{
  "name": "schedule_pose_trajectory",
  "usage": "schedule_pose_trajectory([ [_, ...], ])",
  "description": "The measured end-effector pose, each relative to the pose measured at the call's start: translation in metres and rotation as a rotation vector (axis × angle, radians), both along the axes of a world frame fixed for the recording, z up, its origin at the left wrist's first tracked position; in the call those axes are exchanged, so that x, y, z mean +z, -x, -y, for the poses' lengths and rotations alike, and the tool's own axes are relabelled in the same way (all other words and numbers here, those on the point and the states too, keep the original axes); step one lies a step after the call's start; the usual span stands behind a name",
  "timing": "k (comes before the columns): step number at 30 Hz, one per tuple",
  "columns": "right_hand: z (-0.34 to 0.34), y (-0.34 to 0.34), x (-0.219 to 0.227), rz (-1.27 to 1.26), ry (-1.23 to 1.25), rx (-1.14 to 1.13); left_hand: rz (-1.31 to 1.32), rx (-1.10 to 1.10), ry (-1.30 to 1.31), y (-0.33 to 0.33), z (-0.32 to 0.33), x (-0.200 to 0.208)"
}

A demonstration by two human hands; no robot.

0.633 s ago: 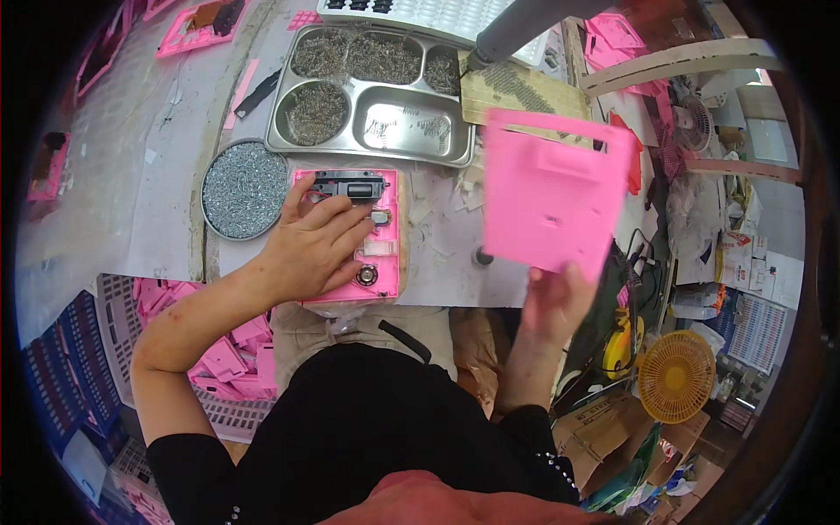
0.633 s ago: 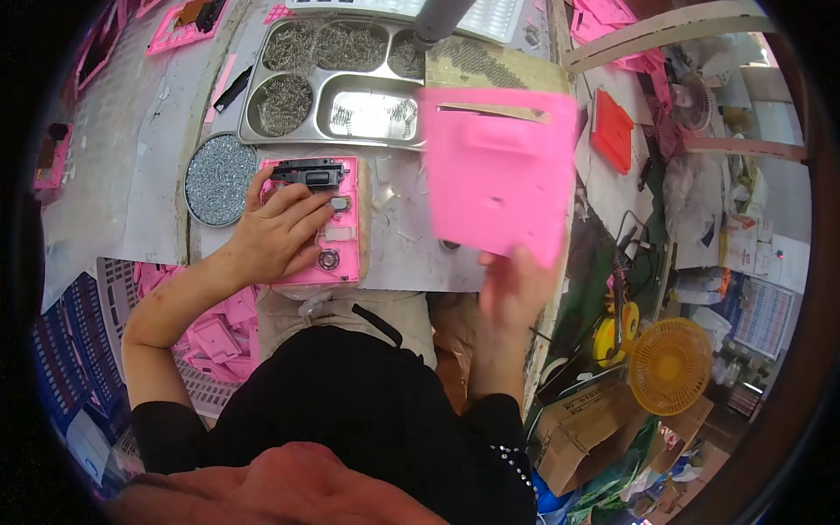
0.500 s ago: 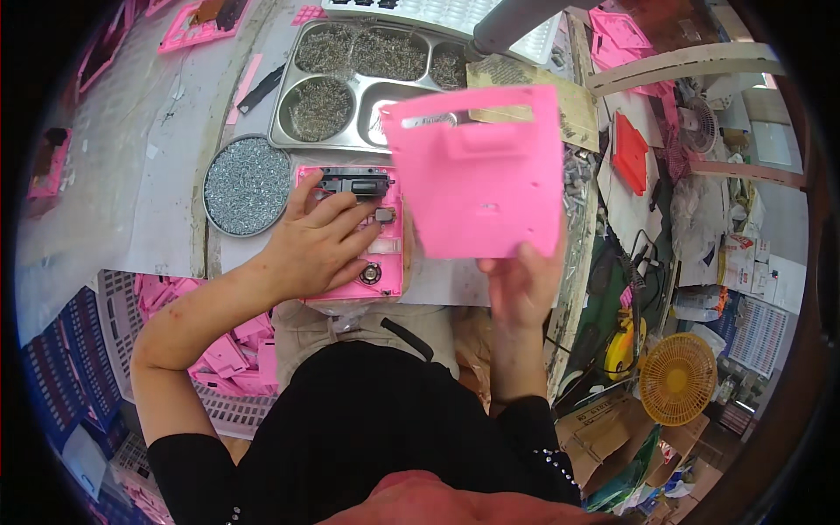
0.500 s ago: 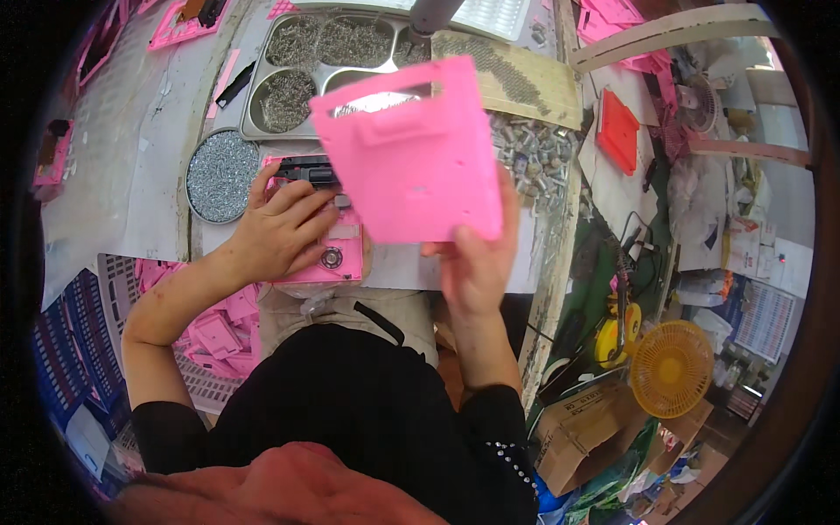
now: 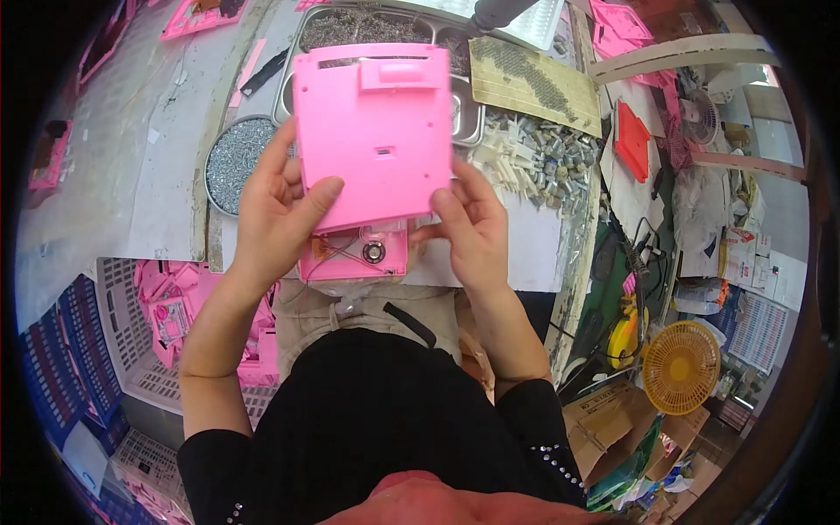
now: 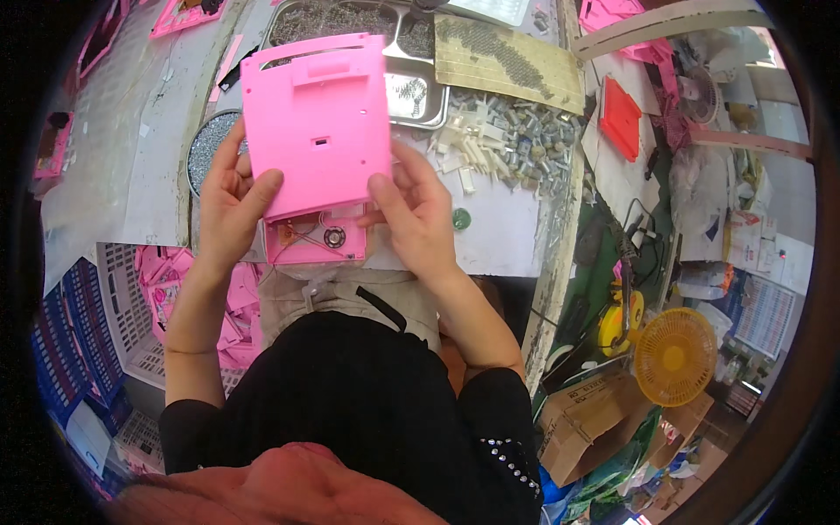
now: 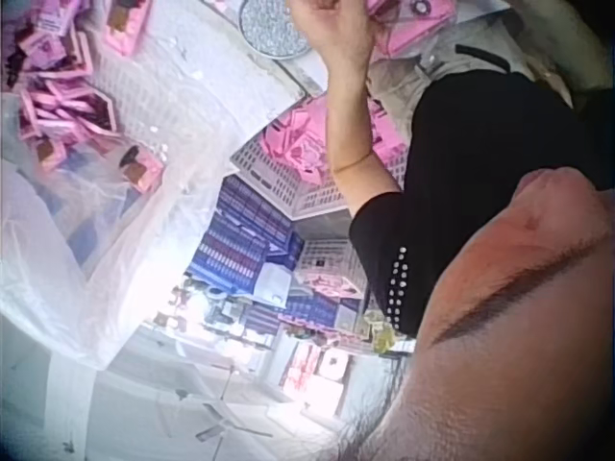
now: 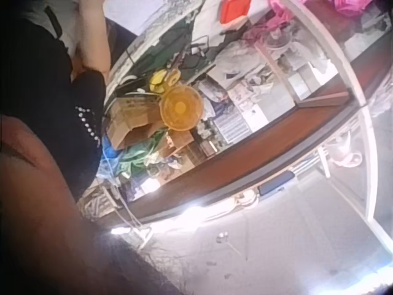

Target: Assembling and soldering components inside a pink plastic toy housing.

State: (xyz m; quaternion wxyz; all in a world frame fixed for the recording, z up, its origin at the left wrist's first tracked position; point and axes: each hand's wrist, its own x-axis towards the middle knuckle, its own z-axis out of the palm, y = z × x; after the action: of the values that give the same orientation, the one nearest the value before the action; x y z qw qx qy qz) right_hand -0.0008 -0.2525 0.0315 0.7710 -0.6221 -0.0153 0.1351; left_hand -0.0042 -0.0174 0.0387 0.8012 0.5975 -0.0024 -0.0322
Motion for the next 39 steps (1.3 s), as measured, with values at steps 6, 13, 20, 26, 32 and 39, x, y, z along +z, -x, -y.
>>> schedule_pose_trajectory([
  [6,0.017,0.043,-0.014,0.337,0.694,0.095,0.09,-0.072,-0.823,0.037,-0.014,-0.012],
  [13,0.011,0.045,-0.034,0.314,0.743,0.2,0.076,-0.051,-0.848,0.038,-0.021,-0.035],
  [20,0.013,0.033,-0.042,0.355,0.725,0.302,-0.024,0.018,-0.639,0.049,-0.02,-0.046],
  [26,0.014,0.031,-0.032,0.144,0.563,0.328,-0.074,0.081,-0.461,0.052,-0.018,-0.058],
  [32,0.013,0.03,-0.04,0.353,0.722,0.327,-0.083,0.093,-0.364,0.053,-0.018,-0.058],
  [39,0.013,0.029,-0.035,0.533,1.006,0.36,0.07,0.186,-0.956,0.064,-0.014,-0.05],
])
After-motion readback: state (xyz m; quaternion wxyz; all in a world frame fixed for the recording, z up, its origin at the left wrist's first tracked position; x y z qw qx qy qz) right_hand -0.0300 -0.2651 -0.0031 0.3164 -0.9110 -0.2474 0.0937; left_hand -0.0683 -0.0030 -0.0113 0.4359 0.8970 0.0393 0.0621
